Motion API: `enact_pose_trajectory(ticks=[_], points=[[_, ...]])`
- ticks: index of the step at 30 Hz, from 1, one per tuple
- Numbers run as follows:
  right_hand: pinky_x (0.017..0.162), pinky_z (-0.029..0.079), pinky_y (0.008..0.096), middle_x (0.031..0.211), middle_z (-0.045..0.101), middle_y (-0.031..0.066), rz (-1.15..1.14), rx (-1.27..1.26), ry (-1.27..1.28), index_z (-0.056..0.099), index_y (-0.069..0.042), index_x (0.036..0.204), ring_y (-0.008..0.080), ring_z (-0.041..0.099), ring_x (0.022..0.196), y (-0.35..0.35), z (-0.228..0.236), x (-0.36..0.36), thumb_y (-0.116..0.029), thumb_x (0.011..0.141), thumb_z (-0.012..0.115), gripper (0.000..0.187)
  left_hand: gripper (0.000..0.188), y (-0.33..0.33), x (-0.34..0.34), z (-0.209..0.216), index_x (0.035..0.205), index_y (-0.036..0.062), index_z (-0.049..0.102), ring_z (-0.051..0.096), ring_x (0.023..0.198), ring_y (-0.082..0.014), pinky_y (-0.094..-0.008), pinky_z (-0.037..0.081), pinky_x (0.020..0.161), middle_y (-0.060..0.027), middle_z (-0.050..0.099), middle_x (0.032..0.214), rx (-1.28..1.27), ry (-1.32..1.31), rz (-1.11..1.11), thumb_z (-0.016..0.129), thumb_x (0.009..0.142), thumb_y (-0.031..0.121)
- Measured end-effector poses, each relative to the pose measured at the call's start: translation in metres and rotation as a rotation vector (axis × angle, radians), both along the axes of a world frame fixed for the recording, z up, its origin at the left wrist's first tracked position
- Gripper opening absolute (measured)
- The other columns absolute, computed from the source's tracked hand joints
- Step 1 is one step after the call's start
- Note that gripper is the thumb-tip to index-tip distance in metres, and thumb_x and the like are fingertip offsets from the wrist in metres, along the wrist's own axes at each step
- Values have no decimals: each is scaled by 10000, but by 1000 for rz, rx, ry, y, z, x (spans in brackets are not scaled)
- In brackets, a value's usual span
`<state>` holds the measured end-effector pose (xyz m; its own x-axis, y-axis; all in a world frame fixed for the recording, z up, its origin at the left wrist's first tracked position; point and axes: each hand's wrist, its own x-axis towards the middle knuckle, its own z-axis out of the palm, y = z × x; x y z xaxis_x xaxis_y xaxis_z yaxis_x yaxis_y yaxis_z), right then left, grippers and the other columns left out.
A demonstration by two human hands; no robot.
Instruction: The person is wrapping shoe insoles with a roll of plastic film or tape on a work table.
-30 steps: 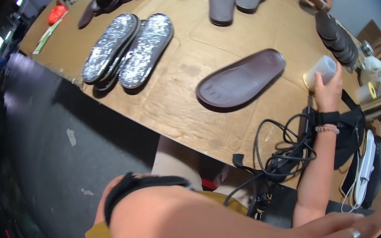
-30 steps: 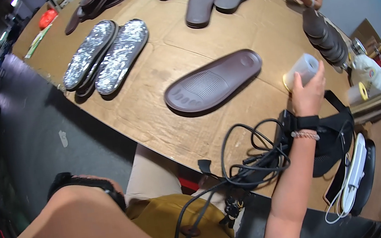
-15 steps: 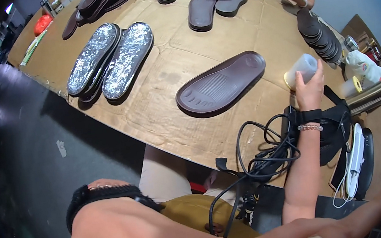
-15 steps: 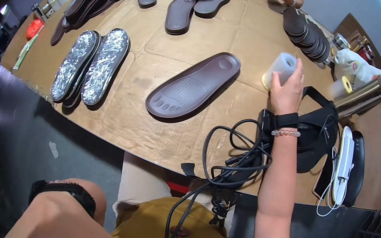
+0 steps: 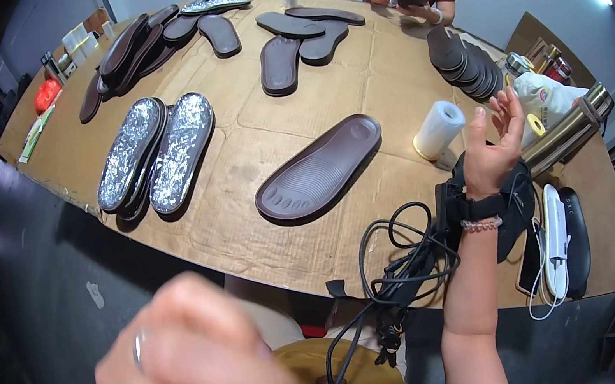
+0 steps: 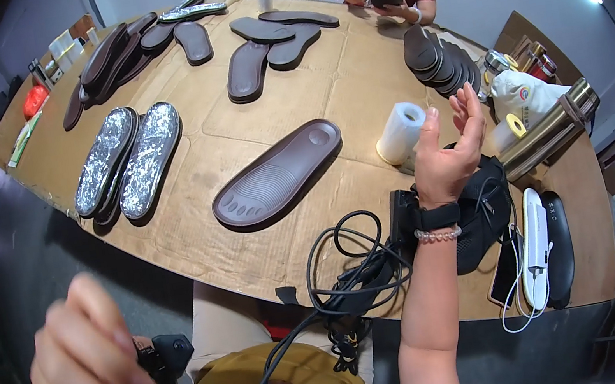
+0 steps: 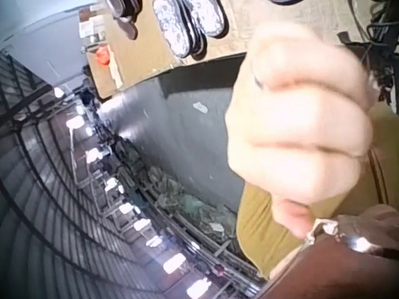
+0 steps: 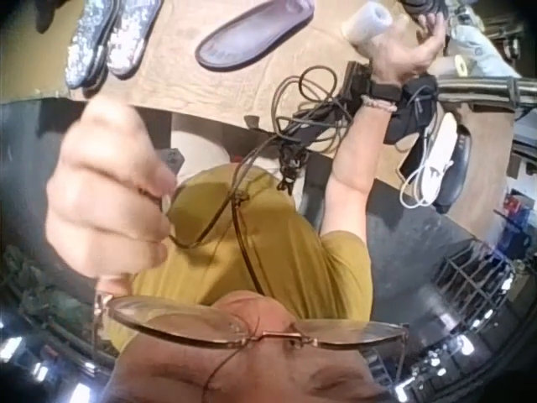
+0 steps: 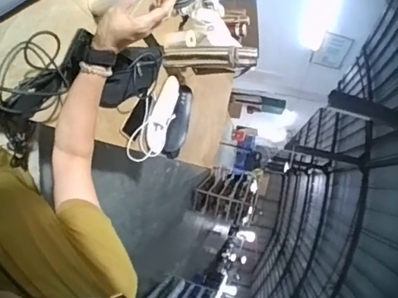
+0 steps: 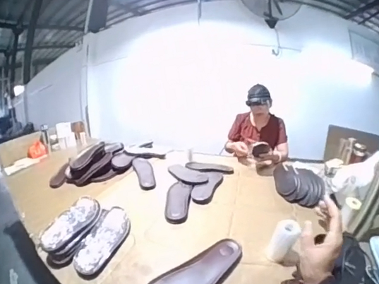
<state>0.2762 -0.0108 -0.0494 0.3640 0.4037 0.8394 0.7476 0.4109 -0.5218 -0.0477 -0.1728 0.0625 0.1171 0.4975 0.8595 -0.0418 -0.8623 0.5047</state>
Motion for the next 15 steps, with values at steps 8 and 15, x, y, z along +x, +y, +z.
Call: enact_pose_trajectory(ticks=[8, 15], points=[[941, 521, 382, 1236, 628, 153, 22, -81, -127, 564, -29, 1365, 272, 665, 1036, 4, -11, -2, -17, 881, 659, 494, 75, -15, -25, 28, 810, 196, 653, 584, 915, -175, -360, 433, 798, 63, 619, 849, 147, 270, -200, 640, 826, 268], [900, 534, 420, 1209, 624, 167, -21, -106, -371, 583, -42, 1334, 311, 654, 1011, 1, -6, -27, -40, 869, 664, 472, 350, 11, -33, -5, 683, 136, 658, 625, 797, -190, -286, 490, 758, 7, 666, 820, 65, 343, -180, 668, 977, 324]])
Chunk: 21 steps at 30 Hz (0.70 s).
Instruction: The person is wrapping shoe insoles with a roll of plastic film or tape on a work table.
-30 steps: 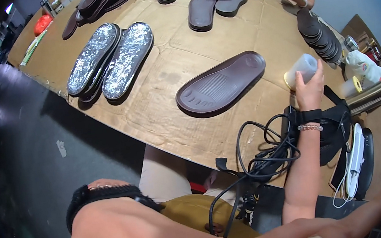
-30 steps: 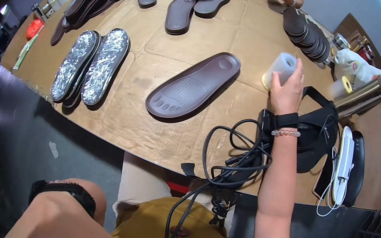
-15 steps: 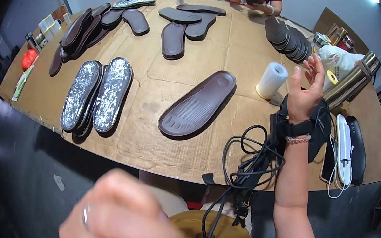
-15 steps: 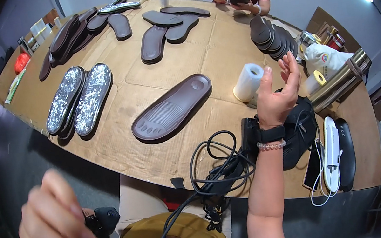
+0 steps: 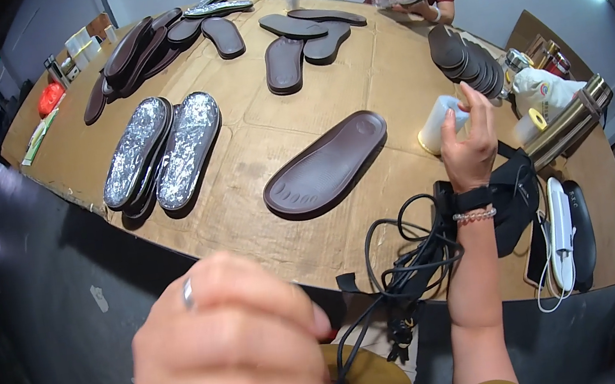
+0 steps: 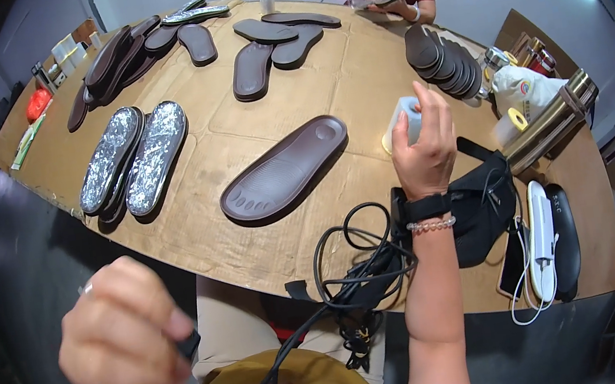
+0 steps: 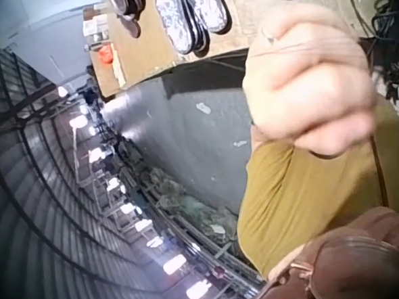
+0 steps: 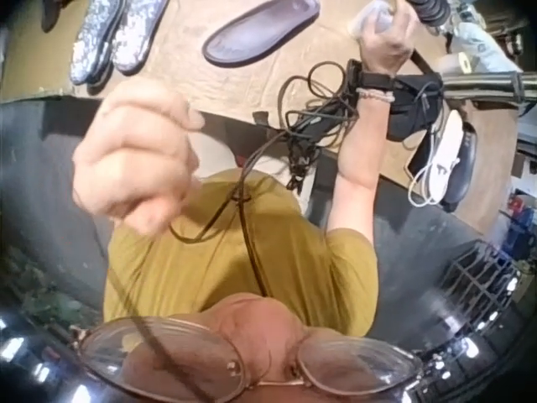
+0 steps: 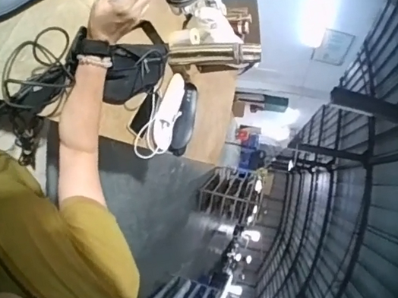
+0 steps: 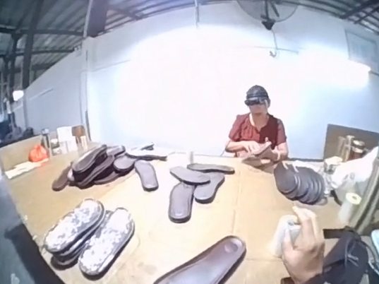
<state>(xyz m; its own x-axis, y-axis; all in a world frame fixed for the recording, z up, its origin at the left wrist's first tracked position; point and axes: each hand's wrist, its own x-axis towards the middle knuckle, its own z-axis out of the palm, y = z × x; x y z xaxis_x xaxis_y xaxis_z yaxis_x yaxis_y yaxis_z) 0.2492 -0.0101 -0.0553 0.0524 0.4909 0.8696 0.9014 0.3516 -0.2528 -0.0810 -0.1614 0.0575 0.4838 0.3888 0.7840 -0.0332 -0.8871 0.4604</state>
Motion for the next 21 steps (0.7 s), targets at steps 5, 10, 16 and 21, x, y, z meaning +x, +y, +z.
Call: enact_pose_trajectory(ticks=[5, 10, 16, 21], points=[[893, 533, 425, 1213, 637, 158, -64, 14, -84, 588, -49, 1331, 307, 662, 1015, 0, -7, 15, -63, 873, 670, 465, 92, -2, -12, -51, 717, 66, 678, 634, 709, -209, -340, 566, 712, -24, 654, 719, -312, -124, 138, 759, 757, 84], [893, 534, 421, 1214, 641, 158, -72, 3, -73, 593, -58, 1333, 309, 667, 1008, -3, -7, 12, -49, 868, 662, 471, 95, -5, -32, -71, 726, 40, 661, 638, 706, -215, -353, 562, 723, -45, 651, 714, -396, -127, 218, 726, 784, 78], [855, 537, 412, 1168, 643, 152, -56, 39, -145, 610, -55, 1309, 296, 668, 956, 2, -11, 12, -57, 867, 671, 446, 124, -2, -30, -79, 726, 8, 623, 617, 710, -191, -349, 540, 745, -81, 645, 727, -540, -306, 229, 664, 835, 54], [830, 556, 378, 1132, 672, 138, -46, 51, -158, 639, -47, 1273, 259, 684, 905, 8, -12, 19, -90, 883, 685, 396, 128, 14, -23, -96, 754, 1, 616, 609, 718, -183, -345, 531, 760, -83, 642, 734, -580, -285, 228, 668, 857, 58]])
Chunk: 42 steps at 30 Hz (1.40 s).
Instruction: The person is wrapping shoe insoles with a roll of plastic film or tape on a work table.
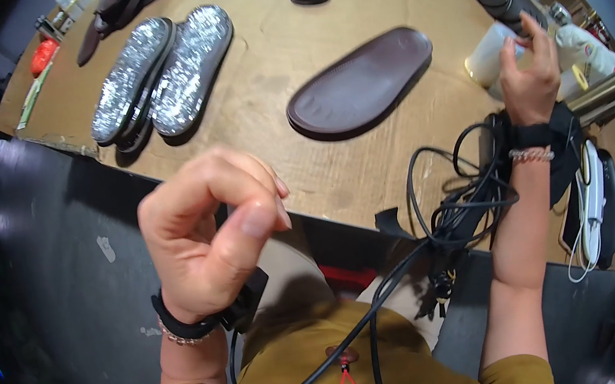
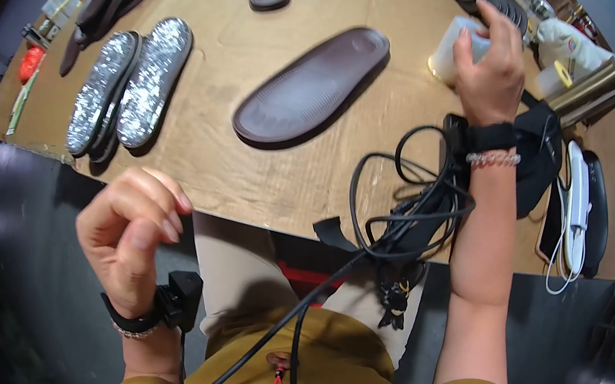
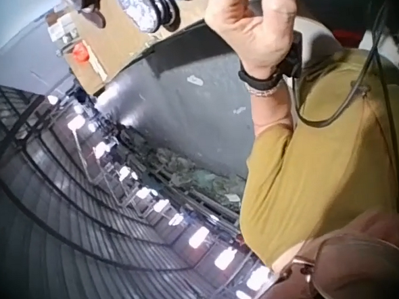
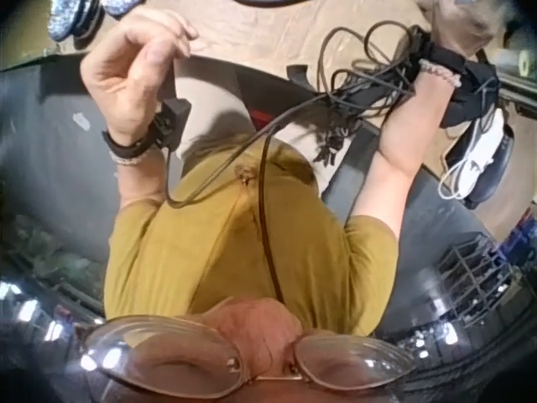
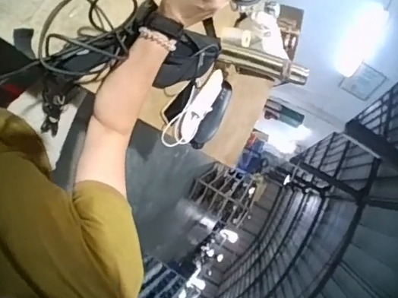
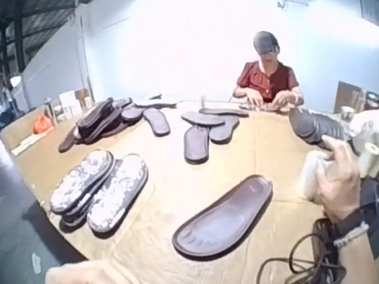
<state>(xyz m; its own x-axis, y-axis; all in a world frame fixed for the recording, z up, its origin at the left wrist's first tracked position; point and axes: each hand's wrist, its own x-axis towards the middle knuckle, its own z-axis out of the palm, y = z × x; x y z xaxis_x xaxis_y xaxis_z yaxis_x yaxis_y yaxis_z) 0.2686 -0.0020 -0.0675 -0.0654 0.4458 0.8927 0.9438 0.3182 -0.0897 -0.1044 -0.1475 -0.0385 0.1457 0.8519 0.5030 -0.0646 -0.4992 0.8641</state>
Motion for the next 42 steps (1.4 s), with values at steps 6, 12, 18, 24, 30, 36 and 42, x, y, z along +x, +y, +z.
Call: enact_pose_trajectory(ticks=[6, 12, 18, 24, 30, 36, 42], points=[[832, 562, 350, 1096, 701, 107, -52, -86, 52, 664, -75, 1262, 208, 715, 949, 8, -17, 18, -128, 898, 700, 369, 108, 29, 10, -35, 754, 4, 628, 602, 702, -178, -345, 531, 752, -89, 642, 743, -86, -28, -48, 657, 841, 62], [907, 537, 332, 1166, 693, 123, -67, -72, 119, 643, 1, 1278, 196, 685, 971, -10, -13, 11, -11, 912, 678, 368, 64, 55, 3, -42, 760, 8, 690, 636, 709, -173, -283, 494, 645, -78, 662, 738, -78, 43, -68, 690, 821, 30], [898, 519, 369, 1109, 667, 127, -75, -29, 80, 634, -32, 1277, 246, 659, 963, -7, -13, 17, -37, 872, 676, 407, 121, 41, 23, -24, 780, -2, 647, 622, 721, -146, -270, 482, 688, -61, 663, 775, -131, 51, -82, 673, 885, 53], [970, 502, 415, 1200, 604, 197, -4, -58, 284, 581, 12, 1294, 341, 618, 1093, 6, -20, 22, -60, 860, 640, 444, 102, 8, 20, -19, 912, -3, 679, 637, 832, -143, -279, 483, 774, -66, 681, 855, -150, 81, 8, 635, 911, 89], [1173, 326, 483, 1449, 384, 323, -136, -137, 310, 297, 34, 1517, 471, 384, 1379, 11, -34, 30, -131, 836, 657, 788, 390, 13, 23, -30, 1228, 49, 620, 577, 1176, -302, -379, 431, 1028, -161, 604, 1247, -133, 503, 191, 678, 855, 147], [1168, 342, 491, 1510, 307, 360, -211, -404, 409, 90, -27, 1598, 481, 353, 1412, 25, -44, 13, -317, 823, 791, 1085, 453, 32, 43, -44, 1283, 56, 597, 503, 1301, -374, -424, 404, 1093, -229, 519, 1354, -74, 635, 171, 696, 850, 146], [994, 487, 445, 1250, 557, 208, -76, -305, 485, 344, -49, 1539, 373, 590, 1150, 22, -18, 6, -148, 804, 796, 868, 455, 42, 62, -31, 1287, 42, 610, 513, 1322, -305, -389, 382, 1111, -175, 525, 1417, -119, 583, 118, 706, 847, 108]])
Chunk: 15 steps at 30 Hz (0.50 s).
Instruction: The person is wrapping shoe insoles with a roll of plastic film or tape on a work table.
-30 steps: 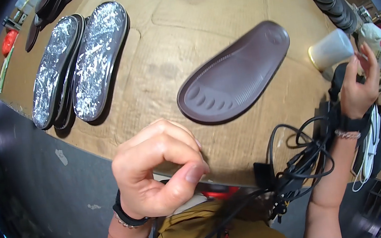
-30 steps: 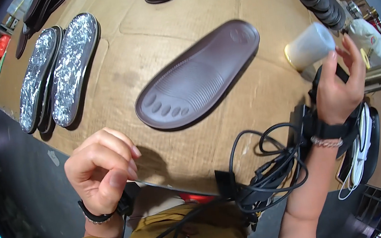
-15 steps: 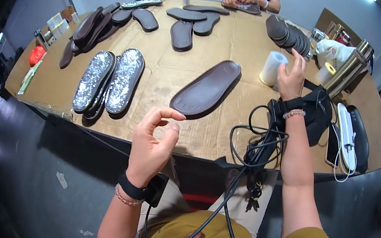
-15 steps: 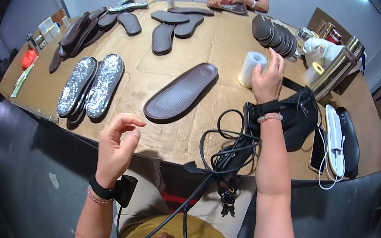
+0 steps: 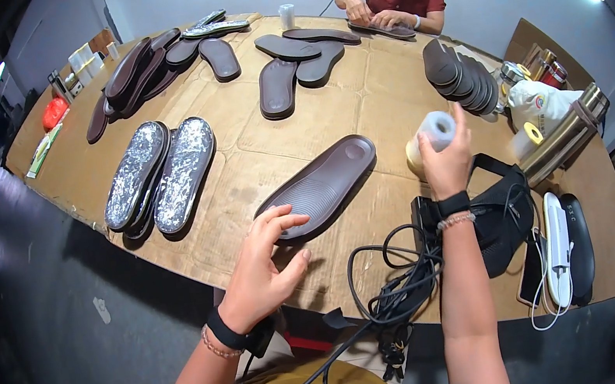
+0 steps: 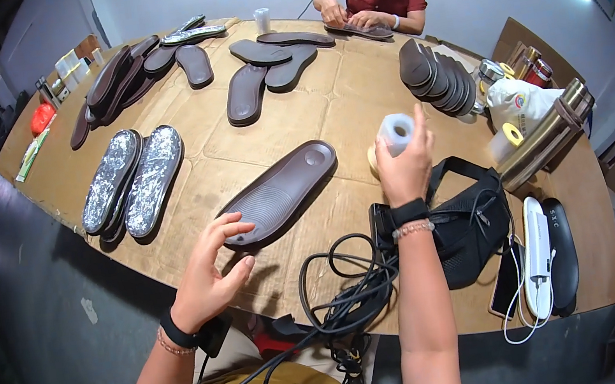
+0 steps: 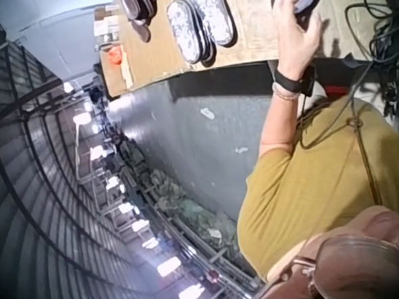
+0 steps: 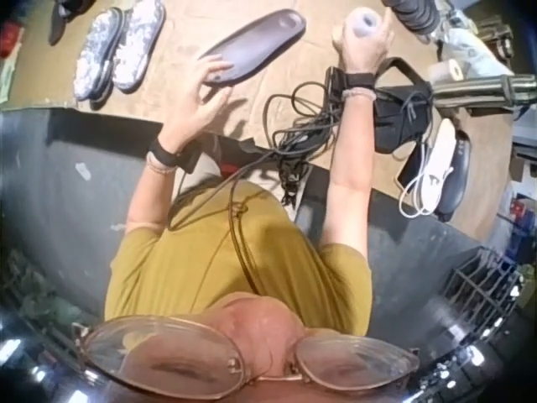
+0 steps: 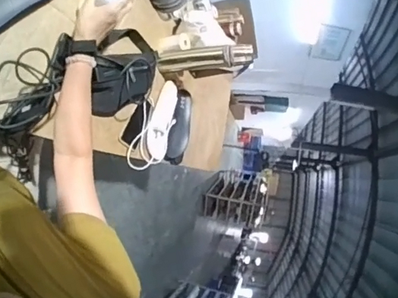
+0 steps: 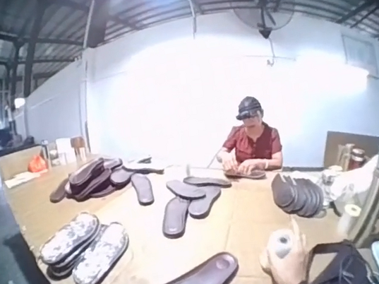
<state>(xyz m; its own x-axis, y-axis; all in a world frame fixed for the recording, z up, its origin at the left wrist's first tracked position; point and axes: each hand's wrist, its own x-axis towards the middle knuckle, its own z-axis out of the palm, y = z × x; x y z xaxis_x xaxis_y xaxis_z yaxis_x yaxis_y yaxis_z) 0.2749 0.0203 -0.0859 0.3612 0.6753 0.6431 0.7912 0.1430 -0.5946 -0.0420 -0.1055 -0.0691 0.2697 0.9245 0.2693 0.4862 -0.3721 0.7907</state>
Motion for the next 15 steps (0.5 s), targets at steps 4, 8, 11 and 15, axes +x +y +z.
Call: enact_pose_trajectory(ticks=[4, 8, 11, 15], points=[[916, 511, 323, 1146, 609, 112, 460, 80, 492, 483, 16, 1393, 198, 616, 1012, -25, 31, -30, -69, 861, 740, 597, 639, 0, 6, 8, 1499, 54, 453, 474, 1360, -214, -372, 425, 1081, -127, 472, 1490, -157, -246, -95, 690, 908, 108], [896, 507, 280, 1098, 611, 60, 933, -188, 1080, 524, -6, 1280, 114, 595, 993, -62, 52, -58, -107, 912, 693, 418, 889, -1, 29, 3, 1631, 76, 75, 442, 1395, -264, -378, 438, 1113, -168, 284, 1601, -530, -872, -217, 662, 964, 50], [886, 503, 277, 1079, 608, 56, 1034, -318, 1011, 513, -17, 1280, 114, 591, 988, -76, 57, -72, -154, 904, 717, 448, 857, 2, 30, 4, 1625, 72, 106, 478, 1366, -259, -389, 490, 1069, -155, 317, 1585, -576, -1044, -270, 663, 973, 71], [906, 497, 321, 1114, 620, 87, 939, -519, 701, 524, -13, 1285, 171, 607, 1030, -89, 58, -72, -271, 863, 794, 564, 725, 11, 17, 3, 1577, 45, 258, 569, 1245, -218, -378, 549, 986, -128, 441, 1497, -555, -949, -238, 666, 982, 115]])
